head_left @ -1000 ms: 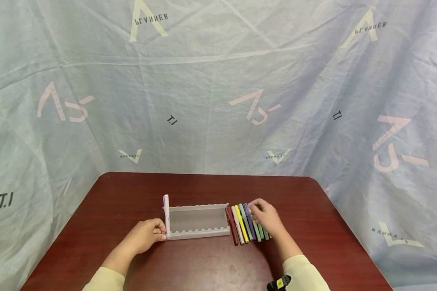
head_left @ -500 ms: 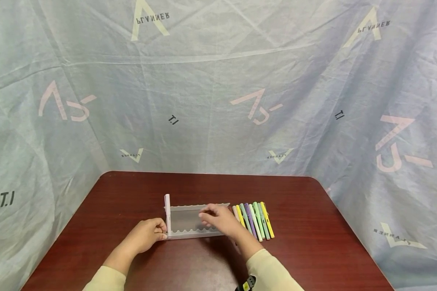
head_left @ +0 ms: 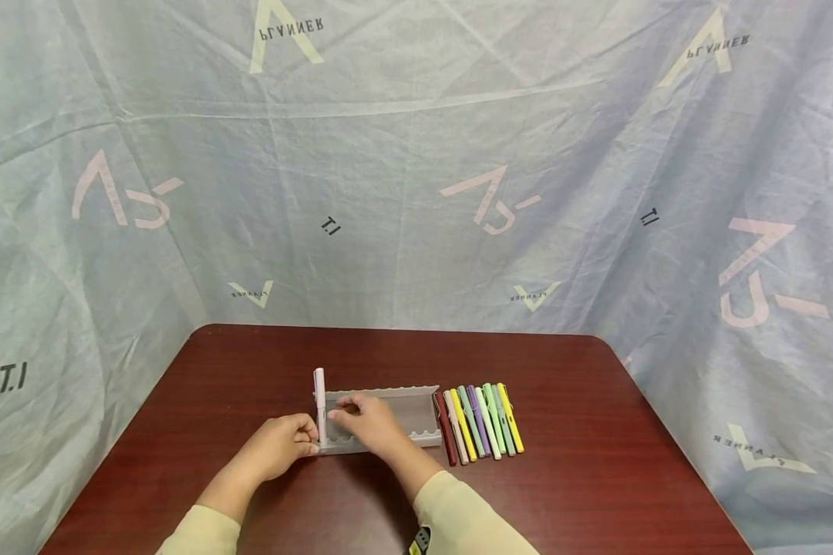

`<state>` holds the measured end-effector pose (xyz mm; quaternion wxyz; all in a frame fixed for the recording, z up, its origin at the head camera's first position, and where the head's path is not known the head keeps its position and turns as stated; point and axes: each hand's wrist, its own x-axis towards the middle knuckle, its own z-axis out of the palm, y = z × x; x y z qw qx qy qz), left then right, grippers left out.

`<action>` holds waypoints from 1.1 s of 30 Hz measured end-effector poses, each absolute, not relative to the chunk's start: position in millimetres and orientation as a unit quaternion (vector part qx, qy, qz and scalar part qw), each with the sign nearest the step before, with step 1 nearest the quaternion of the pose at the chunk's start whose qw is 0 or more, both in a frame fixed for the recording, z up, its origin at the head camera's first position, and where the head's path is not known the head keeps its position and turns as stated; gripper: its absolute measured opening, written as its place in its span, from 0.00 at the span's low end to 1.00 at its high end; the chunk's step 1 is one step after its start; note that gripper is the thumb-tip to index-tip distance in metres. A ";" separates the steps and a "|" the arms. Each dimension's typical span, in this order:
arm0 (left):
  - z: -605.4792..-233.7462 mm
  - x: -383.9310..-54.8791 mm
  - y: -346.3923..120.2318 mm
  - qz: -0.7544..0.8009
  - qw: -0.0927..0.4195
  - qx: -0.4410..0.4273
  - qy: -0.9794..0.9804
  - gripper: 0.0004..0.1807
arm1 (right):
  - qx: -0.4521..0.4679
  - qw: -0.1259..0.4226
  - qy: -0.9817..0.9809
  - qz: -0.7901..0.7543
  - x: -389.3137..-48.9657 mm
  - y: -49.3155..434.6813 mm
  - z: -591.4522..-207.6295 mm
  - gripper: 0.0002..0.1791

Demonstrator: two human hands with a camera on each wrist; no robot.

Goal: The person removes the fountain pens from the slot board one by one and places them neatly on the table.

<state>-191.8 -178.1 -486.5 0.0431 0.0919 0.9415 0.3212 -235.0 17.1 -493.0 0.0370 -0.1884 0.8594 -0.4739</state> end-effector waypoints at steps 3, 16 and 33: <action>-486.4 -191.4 -179.0 0.324 0.048 0.093 0.940 0.08 | -0.184 0.029 0.868 -0.461 -234.2 6.4 -495.1 0.19; -485.7 -191.6 -179.6 0.324 0.052 0.101 0.939 0.08 | -0.180 0.003 0.878 -0.444 -233.8 -6.6 -500.8 0.08; -487.3 -192.3 -179.3 0.321 0.042 0.100 0.941 0.08 | -0.174 0.078 0.740 -0.646 -231.7 7.5 -501.9 0.08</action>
